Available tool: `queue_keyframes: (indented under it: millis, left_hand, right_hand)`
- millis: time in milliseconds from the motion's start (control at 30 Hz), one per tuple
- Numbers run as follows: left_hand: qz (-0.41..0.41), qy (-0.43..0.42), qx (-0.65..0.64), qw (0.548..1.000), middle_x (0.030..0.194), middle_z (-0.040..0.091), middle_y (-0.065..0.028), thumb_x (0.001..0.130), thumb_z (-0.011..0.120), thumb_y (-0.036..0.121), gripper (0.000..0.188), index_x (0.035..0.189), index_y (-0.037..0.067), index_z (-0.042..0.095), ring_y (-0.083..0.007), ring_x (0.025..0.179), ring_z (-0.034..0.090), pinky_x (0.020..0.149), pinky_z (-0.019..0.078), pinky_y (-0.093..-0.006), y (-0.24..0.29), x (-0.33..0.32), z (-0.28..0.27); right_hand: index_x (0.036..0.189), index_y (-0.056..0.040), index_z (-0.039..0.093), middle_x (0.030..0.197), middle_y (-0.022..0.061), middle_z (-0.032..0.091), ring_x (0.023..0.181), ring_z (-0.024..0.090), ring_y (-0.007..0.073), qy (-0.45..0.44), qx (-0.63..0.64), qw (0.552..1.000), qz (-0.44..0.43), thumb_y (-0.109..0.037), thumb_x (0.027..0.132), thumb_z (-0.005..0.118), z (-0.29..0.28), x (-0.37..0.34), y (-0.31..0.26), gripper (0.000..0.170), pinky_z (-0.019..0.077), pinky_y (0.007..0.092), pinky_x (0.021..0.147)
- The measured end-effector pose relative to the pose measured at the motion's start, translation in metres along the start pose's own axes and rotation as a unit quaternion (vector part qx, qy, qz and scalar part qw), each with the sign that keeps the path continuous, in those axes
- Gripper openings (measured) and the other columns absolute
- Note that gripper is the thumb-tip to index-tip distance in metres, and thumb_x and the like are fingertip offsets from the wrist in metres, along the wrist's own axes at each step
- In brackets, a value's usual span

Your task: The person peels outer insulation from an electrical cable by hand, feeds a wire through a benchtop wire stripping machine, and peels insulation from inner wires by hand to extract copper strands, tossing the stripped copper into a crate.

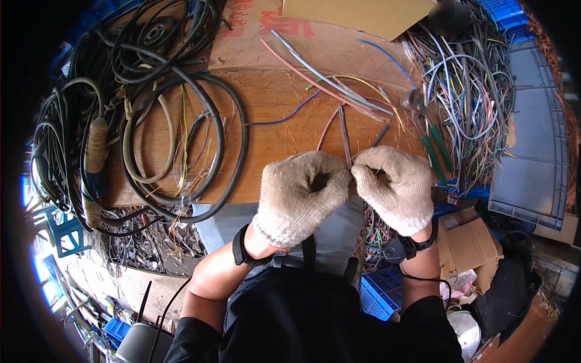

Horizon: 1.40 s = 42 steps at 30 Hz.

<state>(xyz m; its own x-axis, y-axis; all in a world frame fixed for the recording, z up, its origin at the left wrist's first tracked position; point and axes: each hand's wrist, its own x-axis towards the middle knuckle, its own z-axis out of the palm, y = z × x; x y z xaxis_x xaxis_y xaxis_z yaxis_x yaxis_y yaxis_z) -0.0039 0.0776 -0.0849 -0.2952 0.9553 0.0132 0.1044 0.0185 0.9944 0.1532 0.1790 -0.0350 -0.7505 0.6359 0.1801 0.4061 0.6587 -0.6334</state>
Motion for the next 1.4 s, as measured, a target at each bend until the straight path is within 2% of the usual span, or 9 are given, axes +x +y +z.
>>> queue_keyframes:
  millis: [100, 167, 400, 467, 667, 800, 967, 1100, 1400]
  left_hand:
    - [-0.048, -0.023, 0.014, 0.998, 0.074, 0.073, -0.0065, 0.093, 0.070, 0.015, 0.016, 0.092, -0.001, 0.072, -0.0085, 0.065, 0.068, 0.061, 0.0532, -0.0250, 0.005, 0.001, -0.002]
    - [-0.068, -0.017, -0.015, 0.997, 0.081, 0.072, -0.0128, 0.087, 0.073, 0.019, 0.016, 0.092, 0.004, 0.074, -0.0205, 0.071, 0.072, 0.066, 0.0549, -0.0315, 0.006, 0.001, -0.003]
    - [-0.077, 0.012, -0.016, 0.997, 0.080, 0.071, -0.0130, 0.087, 0.071, 0.018, 0.015, 0.093, 0.005, 0.073, -0.0240, 0.071, 0.071, 0.067, 0.0545, -0.0329, 0.007, 0.002, 0.001]
    - [-0.043, 0.007, 0.003, 0.999, 0.079, 0.069, -0.0126, 0.086, 0.071, 0.017, 0.013, 0.092, 0.006, 0.073, -0.0259, 0.072, 0.069, 0.067, 0.0539, -0.0342, 0.003, 0.001, 0.004]
    - [0.027, 0.020, 0.079, 0.996, 0.078, 0.068, -0.0125, 0.086, 0.071, 0.018, 0.012, 0.091, 0.007, 0.073, -0.0287, 0.072, 0.068, 0.067, 0.0534, -0.0359, 0.005, 0.000, 0.003]
    - [-0.016, 0.000, 0.015, 1.000, 0.078, 0.069, -0.0126, 0.087, 0.071, 0.018, 0.013, 0.091, 0.005, 0.073, -0.0251, 0.071, 0.069, 0.067, 0.0536, -0.0341, 0.002, 0.000, 0.001]
    - [-0.070, -0.030, -0.050, 0.996, 0.079, 0.071, -0.0106, 0.089, 0.069, 0.019, 0.016, 0.091, 0.003, 0.072, -0.0163, 0.069, 0.069, 0.066, 0.0536, -0.0302, 0.000, 0.002, -0.002]
    - [-0.087, -0.033, -0.055, 0.994, 0.077, 0.070, -0.0107, 0.089, 0.069, 0.019, 0.017, 0.092, 0.003, 0.072, -0.0170, 0.069, 0.069, 0.066, 0.0535, -0.0310, 0.005, 0.004, -0.005]
    - [-0.060, 0.002, -0.024, 0.998, 0.075, 0.069, -0.0087, 0.090, 0.069, 0.018, 0.015, 0.092, 0.003, 0.070, -0.0151, 0.067, 0.067, 0.065, 0.0529, -0.0306, 0.008, 0.004, -0.002]
  right_hand:
    - [0.092, -0.0043, 0.072, 0.083, 0.0091, 0.073, 0.068, 0.071, 0.0210, 0.009, 0.062, 0.997, 0.036, -0.006, 0.083, 0.076, 0.007, -0.002, 0.006, 0.010, 0.0556, 0.0306, 0.061]
    - [0.091, -0.0037, 0.072, 0.084, 0.0097, 0.073, 0.070, 0.072, 0.0204, 0.018, 0.089, 0.995, 0.040, -0.005, 0.083, 0.075, 0.010, -0.002, 0.007, 0.009, 0.0555, 0.0306, 0.062]
    - [0.092, -0.0044, 0.072, 0.084, 0.0096, 0.073, 0.071, 0.071, 0.0222, 0.048, 0.076, 0.996, 0.010, -0.006, 0.081, 0.078, 0.009, -0.001, 0.007, 0.013, 0.0554, 0.0316, 0.064]
    - [0.091, -0.0053, 0.072, 0.082, 0.0088, 0.072, 0.069, 0.071, 0.0225, 0.056, 0.016, 0.998, -0.032, -0.008, 0.080, 0.080, 0.006, 0.000, 0.006, 0.015, 0.0553, 0.0315, 0.062]
    - [0.090, -0.0066, 0.072, 0.079, 0.0073, 0.071, 0.065, 0.070, 0.0208, 0.038, -0.059, 0.997, -0.019, -0.012, 0.080, 0.080, 0.003, 0.001, -0.009, 0.014, 0.0546, 0.0319, 0.058]
    - [0.091, -0.0061, 0.072, 0.079, 0.0078, 0.071, 0.065, 0.070, 0.0212, 0.033, -0.040, 0.998, -0.040, -0.013, 0.081, 0.080, 0.002, 0.003, -0.001, 0.014, 0.0545, 0.0314, 0.058]
    - [0.091, -0.0038, 0.073, 0.080, 0.0091, 0.072, 0.065, 0.070, 0.0189, 0.002, 0.050, 0.999, -0.005, -0.009, 0.084, 0.078, 0.001, 0.003, 0.007, 0.010, 0.0538, 0.0294, 0.058]
    - [0.092, -0.0037, 0.073, 0.082, 0.0097, 0.072, 0.069, 0.071, 0.0176, 0.011, 0.091, 0.996, 0.018, -0.007, 0.084, 0.077, 0.008, 0.000, 0.014, 0.010, 0.0544, 0.0296, 0.061]
    - [0.093, -0.0043, 0.073, 0.085, 0.0109, 0.073, 0.074, 0.072, 0.0257, 0.059, 0.020, 0.997, -0.043, -0.006, 0.075, 0.083, 0.010, -0.002, 0.009, 0.021, 0.0570, 0.0332, 0.066]
